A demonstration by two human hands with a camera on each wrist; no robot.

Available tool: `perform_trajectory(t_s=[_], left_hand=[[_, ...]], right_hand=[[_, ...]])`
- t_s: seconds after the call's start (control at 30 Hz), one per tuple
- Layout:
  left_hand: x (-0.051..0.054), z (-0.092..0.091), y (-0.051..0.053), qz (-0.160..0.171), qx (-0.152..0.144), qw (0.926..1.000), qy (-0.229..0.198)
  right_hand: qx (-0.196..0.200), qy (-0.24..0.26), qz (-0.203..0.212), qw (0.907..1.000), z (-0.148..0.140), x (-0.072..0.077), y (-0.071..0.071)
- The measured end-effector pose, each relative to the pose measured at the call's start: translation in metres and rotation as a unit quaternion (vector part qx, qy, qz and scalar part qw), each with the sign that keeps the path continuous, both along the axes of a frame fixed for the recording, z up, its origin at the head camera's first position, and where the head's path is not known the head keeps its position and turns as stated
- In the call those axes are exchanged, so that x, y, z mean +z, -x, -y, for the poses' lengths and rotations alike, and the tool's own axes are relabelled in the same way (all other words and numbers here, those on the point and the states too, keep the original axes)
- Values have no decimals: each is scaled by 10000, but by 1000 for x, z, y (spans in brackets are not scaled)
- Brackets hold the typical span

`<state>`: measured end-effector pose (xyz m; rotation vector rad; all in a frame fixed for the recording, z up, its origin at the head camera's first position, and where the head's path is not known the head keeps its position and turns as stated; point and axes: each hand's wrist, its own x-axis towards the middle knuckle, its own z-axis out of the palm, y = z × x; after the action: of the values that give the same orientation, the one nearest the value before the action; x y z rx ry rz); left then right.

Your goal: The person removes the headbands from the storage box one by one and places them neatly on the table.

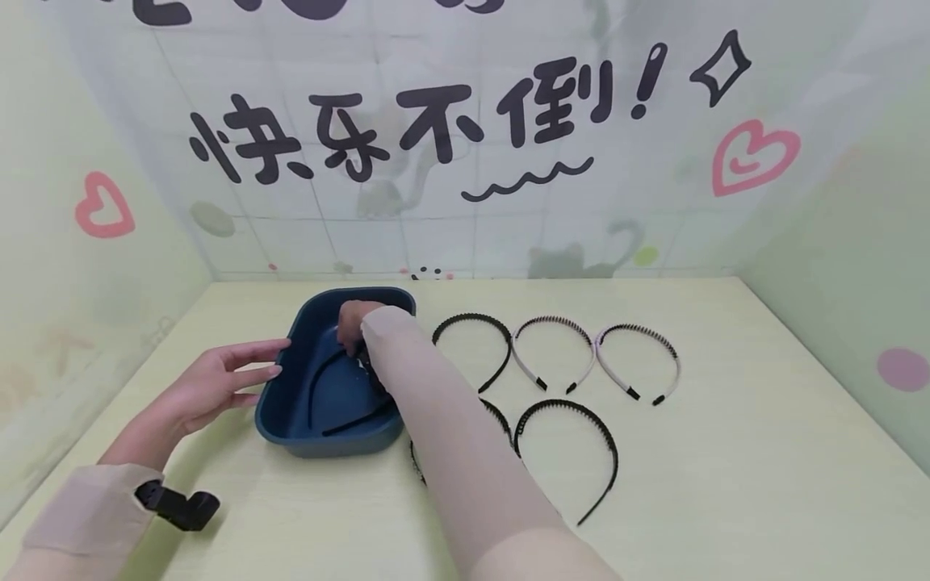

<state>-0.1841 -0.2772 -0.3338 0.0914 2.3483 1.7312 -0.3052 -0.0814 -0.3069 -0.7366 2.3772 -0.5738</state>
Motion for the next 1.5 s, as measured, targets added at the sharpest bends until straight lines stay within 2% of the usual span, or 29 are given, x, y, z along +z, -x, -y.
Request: perform_trajectory(t_s=[0.2,0.33,0.57,0.77,0.9,1.2,1.5], left_hand=[[2,-5,3,-12,-58,10000,29],[3,-7,4,11,-49,10000,34],[4,-9,3,47,-62,10000,7],[3,-9,1,43,-46,10000,2],[0,-9,1,69,-60,10000,-8],[1,-8,2,13,-76,10000,44],[0,-1,3,-8,-80,9999,140]], right_hand=[[-128,1,-16,9999,-5,1,0],[-60,-51,-203,9998,-7,0,1],[-165,-205,-506,9984,-6,-7,5],[-344,-121,-491,9981,-8,-8,2],[-362,-103,-469,9982,-10,-6,-2],[-312,-168,-837,9959,-9,2,4],[-193,260,-1189,9924,-16,18,-1]])
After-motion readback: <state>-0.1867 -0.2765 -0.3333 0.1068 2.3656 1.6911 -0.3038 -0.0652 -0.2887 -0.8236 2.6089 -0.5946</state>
